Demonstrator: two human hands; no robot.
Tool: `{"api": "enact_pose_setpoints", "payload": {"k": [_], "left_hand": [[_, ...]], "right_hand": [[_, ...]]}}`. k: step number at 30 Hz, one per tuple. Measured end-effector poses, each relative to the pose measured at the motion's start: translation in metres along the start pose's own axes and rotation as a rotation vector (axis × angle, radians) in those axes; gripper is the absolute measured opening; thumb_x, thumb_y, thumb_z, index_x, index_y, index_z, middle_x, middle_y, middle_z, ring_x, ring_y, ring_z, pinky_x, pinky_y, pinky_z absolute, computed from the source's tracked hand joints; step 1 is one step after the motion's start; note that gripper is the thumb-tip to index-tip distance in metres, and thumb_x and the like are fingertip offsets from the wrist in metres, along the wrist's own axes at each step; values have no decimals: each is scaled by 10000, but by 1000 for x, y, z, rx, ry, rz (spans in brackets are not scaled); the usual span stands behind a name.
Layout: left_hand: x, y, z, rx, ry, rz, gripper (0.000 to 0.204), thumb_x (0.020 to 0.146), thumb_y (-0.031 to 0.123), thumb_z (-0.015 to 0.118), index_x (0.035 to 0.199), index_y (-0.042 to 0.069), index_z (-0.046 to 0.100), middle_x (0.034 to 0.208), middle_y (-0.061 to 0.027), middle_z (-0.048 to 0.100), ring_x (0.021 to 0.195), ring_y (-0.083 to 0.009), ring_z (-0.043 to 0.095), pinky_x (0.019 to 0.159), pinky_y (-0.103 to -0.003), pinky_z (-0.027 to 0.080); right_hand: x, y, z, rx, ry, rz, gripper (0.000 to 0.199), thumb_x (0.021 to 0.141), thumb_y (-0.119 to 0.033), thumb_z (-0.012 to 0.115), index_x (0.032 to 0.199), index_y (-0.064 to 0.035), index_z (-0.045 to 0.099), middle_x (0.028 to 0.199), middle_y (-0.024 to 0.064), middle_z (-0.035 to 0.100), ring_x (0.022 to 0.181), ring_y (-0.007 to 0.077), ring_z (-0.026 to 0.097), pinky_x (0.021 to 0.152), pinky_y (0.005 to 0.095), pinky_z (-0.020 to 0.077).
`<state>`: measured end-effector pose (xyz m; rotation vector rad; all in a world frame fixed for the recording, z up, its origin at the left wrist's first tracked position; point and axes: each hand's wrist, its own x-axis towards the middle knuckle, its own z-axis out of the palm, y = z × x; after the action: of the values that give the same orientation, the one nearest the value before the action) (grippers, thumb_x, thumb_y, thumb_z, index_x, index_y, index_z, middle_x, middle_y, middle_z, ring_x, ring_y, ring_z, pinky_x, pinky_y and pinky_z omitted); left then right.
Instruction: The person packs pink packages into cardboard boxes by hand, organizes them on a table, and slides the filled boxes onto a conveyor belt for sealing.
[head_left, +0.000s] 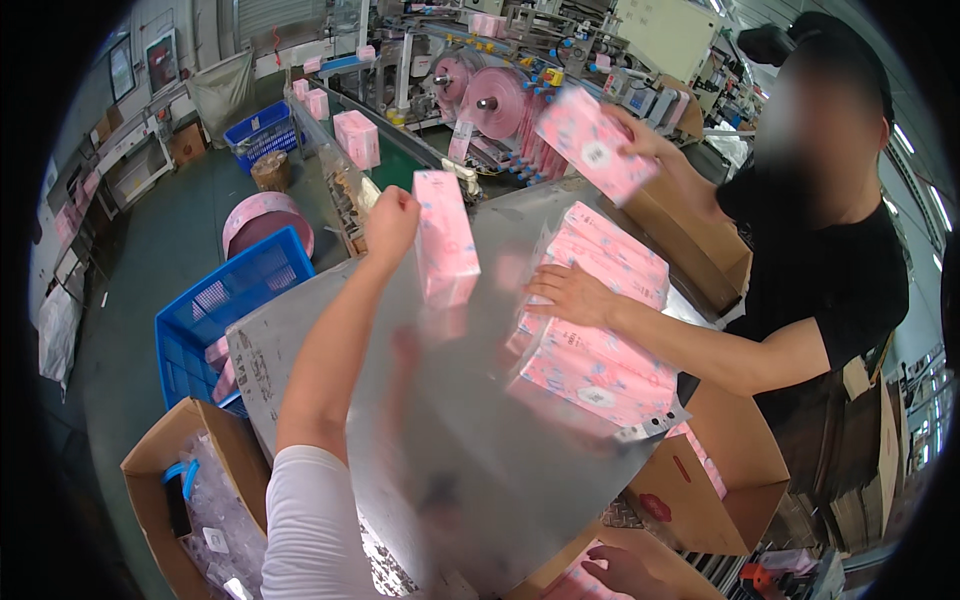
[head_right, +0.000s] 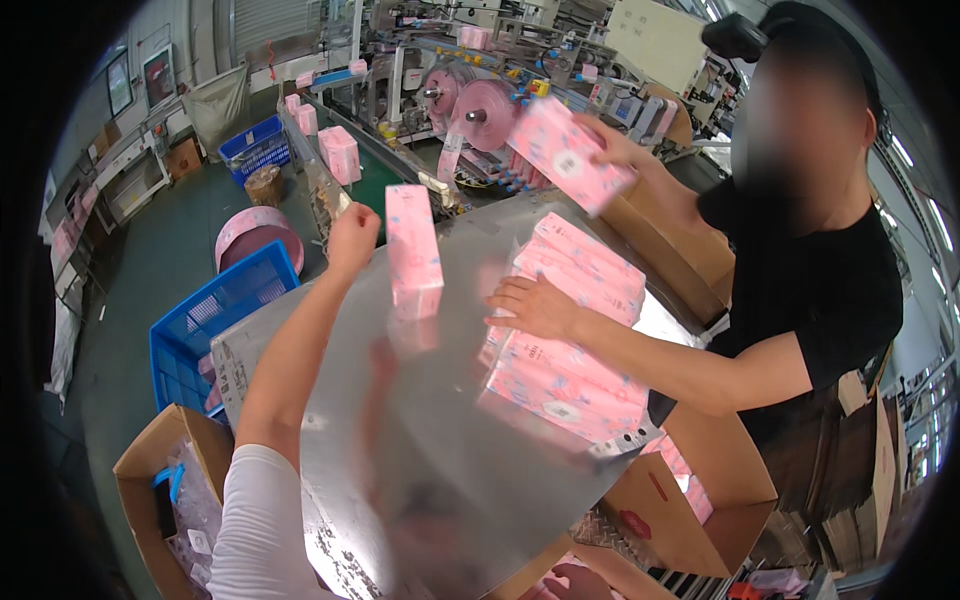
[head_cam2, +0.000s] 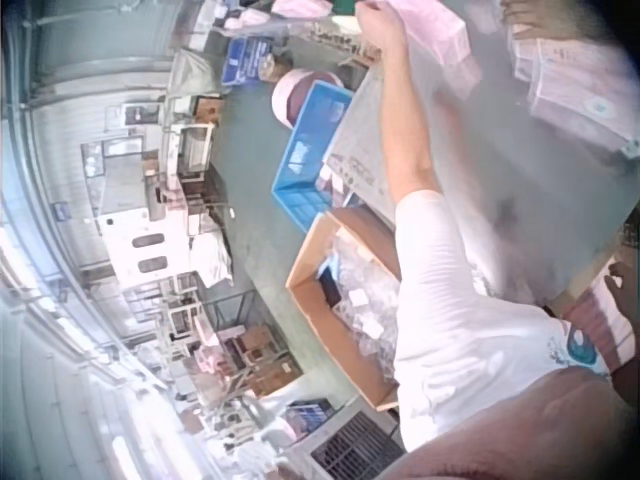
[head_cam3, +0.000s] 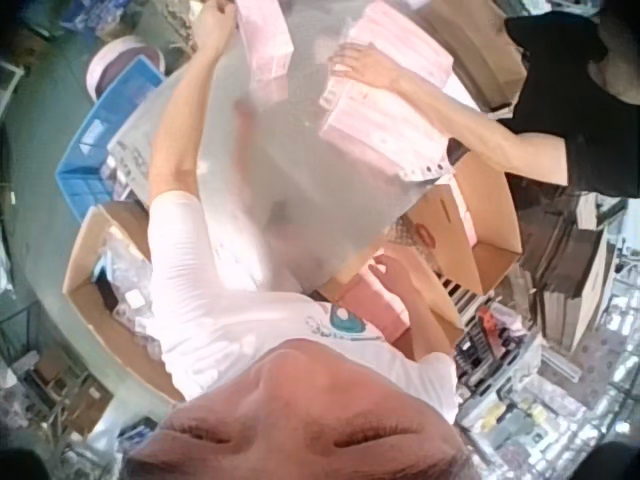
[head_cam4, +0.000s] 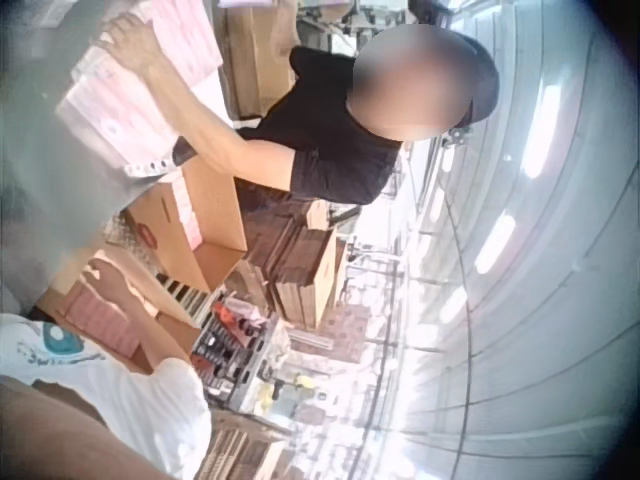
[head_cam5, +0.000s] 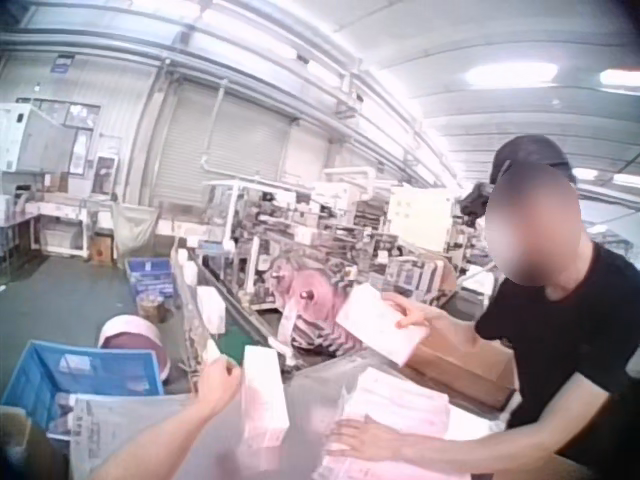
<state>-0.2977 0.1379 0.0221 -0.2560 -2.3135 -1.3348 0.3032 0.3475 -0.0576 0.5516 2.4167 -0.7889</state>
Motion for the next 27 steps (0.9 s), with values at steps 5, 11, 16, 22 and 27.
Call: {"api": "enact_pose_setpoints", "payload": {"k": [5, 11, 16, 22, 27], "left_hand": [[-11, 20, 50, 377, -347, -229, 804, 755, 574, 604, 1324, 57, 372, 1374, -143, 343, 1295, -333, 292, 938, -645, 302], [-55, 34, 73, 680, -598, -112, 861, 734, 539, 619, 1421, 168, 255, 1485, -130, 177, 1301, -452, 236, 924, -658, 344], [-110, 25, 6, 586, -750, 283, 790, 703, 335, 677, 1389, 236, 298, 1468, -128, 214, 1101, -434, 462, 838, -561, 461], [-227, 7, -200, 678, -860, 343, 772, 686, 322, 687, 1368, 237, 335, 1429, -121, 271, 1036, -416, 502, 714, -514, 508], [-242, -2, -297, 768, -811, -134, 821, 676, 371, 699, 1385, 215, 315, 1427, -170, 255, 1004, -396, 530, 715, -508, 519]], "right_hand": [[35, -40, 37, -107, 29, -118, 400, 822, -380, 604, 1050, -51, 616, 987, 192, 629, 918, 362, 592, 794, 398, 477], [51, -54, 22, -44, -67, -44, 356, 848, -422, 542, 998, -115, 642, 983, 159, 631, 909, 338, 602, 766, 402, 479], [46, -66, 16, -167, -97, -43, 366, 854, -411, 539, 1067, -121, 608, 1014, 151, 634, 934, 338, 601, 777, 392, 480], [66, -43, 18, 51, -385, -441, 378, 869, -368, 576, 1121, -87, 582, 1128, 129, 605, 1025, 293, 577, 858, 365, 459], [130, -177, -52, -130, -544, -682, 575, 867, -392, 584, 1292, -30, 449, 1348, 144, 446, 1220, 286, 443, 1017, 379, 354]]}}
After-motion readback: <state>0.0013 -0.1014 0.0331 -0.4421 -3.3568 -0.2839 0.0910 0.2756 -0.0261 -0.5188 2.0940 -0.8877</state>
